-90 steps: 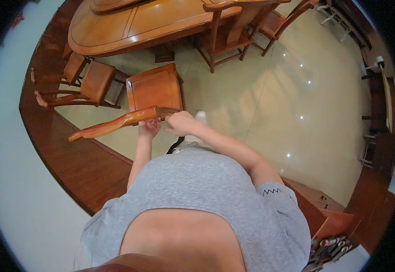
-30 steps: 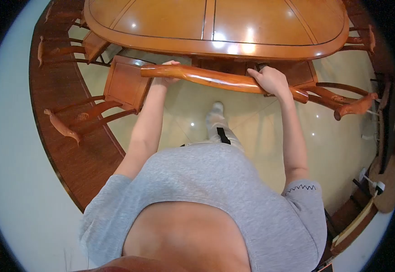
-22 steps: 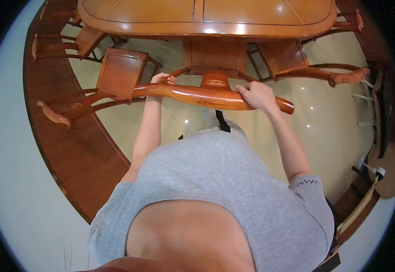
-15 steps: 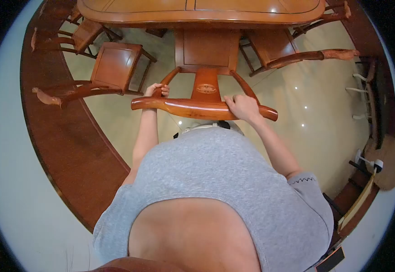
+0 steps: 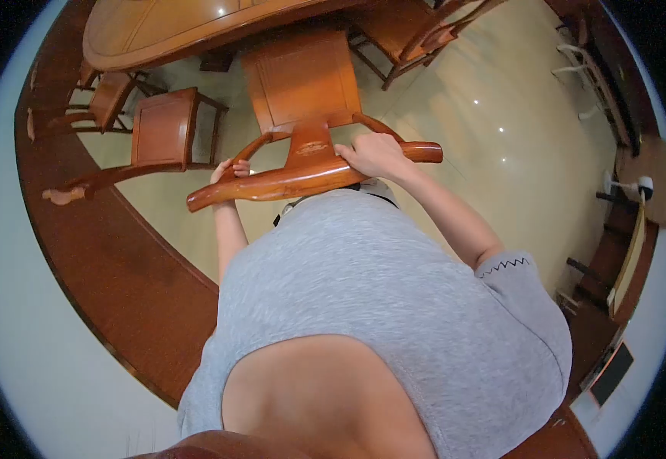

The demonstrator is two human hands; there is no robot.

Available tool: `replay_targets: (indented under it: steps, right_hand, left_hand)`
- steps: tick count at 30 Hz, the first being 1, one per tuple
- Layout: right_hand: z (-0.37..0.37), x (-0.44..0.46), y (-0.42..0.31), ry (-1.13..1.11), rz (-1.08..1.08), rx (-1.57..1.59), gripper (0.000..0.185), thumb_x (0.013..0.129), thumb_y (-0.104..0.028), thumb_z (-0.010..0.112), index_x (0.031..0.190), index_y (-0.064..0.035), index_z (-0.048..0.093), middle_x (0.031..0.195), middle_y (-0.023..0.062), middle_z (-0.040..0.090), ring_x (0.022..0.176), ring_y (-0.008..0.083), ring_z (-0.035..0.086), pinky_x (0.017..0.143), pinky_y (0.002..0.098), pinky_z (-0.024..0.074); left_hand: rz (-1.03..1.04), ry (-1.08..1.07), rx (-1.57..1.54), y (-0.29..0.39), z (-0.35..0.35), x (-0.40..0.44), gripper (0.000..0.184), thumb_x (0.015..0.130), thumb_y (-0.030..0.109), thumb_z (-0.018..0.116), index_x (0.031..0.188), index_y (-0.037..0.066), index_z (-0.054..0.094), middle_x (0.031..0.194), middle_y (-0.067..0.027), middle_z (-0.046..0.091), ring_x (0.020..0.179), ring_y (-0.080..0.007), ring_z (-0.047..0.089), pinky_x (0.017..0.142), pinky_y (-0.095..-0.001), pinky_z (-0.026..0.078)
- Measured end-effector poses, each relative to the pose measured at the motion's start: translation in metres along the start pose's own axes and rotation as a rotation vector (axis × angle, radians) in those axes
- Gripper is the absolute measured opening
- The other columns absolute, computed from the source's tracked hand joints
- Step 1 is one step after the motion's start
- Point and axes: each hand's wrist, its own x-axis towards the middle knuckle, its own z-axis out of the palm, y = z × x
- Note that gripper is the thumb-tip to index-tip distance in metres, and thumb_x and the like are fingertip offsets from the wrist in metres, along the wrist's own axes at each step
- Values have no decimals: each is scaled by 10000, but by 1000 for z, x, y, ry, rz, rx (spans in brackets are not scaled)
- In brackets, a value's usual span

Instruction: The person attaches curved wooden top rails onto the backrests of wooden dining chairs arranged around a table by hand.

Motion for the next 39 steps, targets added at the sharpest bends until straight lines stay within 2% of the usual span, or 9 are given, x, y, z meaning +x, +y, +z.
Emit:
replay_targets:
  steps: [6,15,19,22,23,26,27,35,39]
  right_hand:
    - [-17,0,-7,-24,-8,-18,576,895,-480,447,712,31,642,750,241,635,762,372,631,722,445,488]
    - [-44,23,-11,-44,-58,-52,571,902,-457,440,669,29,628,716,239,629,732,386,626,706,455,489]
    - [-52,32,-6,-95,-106,-30,577,913,-450,421,661,22,636,704,237,627,714,392,621,690,468,483]
    - [-68,59,-13,-101,-164,-46,577,917,-446,413,663,21,639,699,232,628,706,388,621,680,470,481]
    - [-68,56,-13,-104,-181,-34,578,919,-443,408,661,19,639,695,229,628,702,385,621,675,468,481]
    - [-71,51,-13,-89,-217,-18,572,921,-438,406,663,17,639,688,225,626,689,378,621,660,460,485]
    - [-76,53,-13,-90,-221,-7,572,921,-438,406,663,17,639,688,225,626,689,378,621,660,460,485]
    - [-100,72,1,-167,-335,1,519,932,-433,405,776,10,626,678,236,616,686,385,616,655,468,479]
    - [-93,67,3,-196,-392,16,523,934,-434,403,748,6,616,671,239,613,678,394,612,657,475,479]
  left_hand:
    - [-28,-63,-132,-4,-4,-7,260,842,128,541,1004,-16,397,831,-76,458,746,-159,477,689,-288,444]
    - [-70,-97,-178,-3,-3,-4,249,851,153,532,975,-35,427,819,-87,502,707,-166,513,673,-291,474]
    - [32,28,-191,-4,14,-2,231,861,127,521,984,-41,420,816,-82,490,703,-147,504,659,-259,470]
    - [4,-34,-192,16,34,8,219,848,86,527,981,-17,386,865,-75,444,729,-140,493,664,-264,444]
    - [62,43,-183,13,38,5,233,852,119,520,979,-47,416,799,-66,454,704,-140,490,658,-258,465]
    - [59,90,-125,14,41,0,227,847,110,514,987,-37,412,795,-60,452,702,-144,481,656,-265,457]
    - [-68,17,-154,16,47,0,229,846,113,510,993,-28,406,796,-59,458,701,-149,476,659,-275,449]
    - [35,122,-199,14,68,10,241,860,169,505,1009,7,407,790,-52,476,697,-168,478,650,-291,432]
    - [28,141,-233,7,65,7,253,863,183,498,1013,2,404,819,-63,478,701,-170,480,638,-299,423]
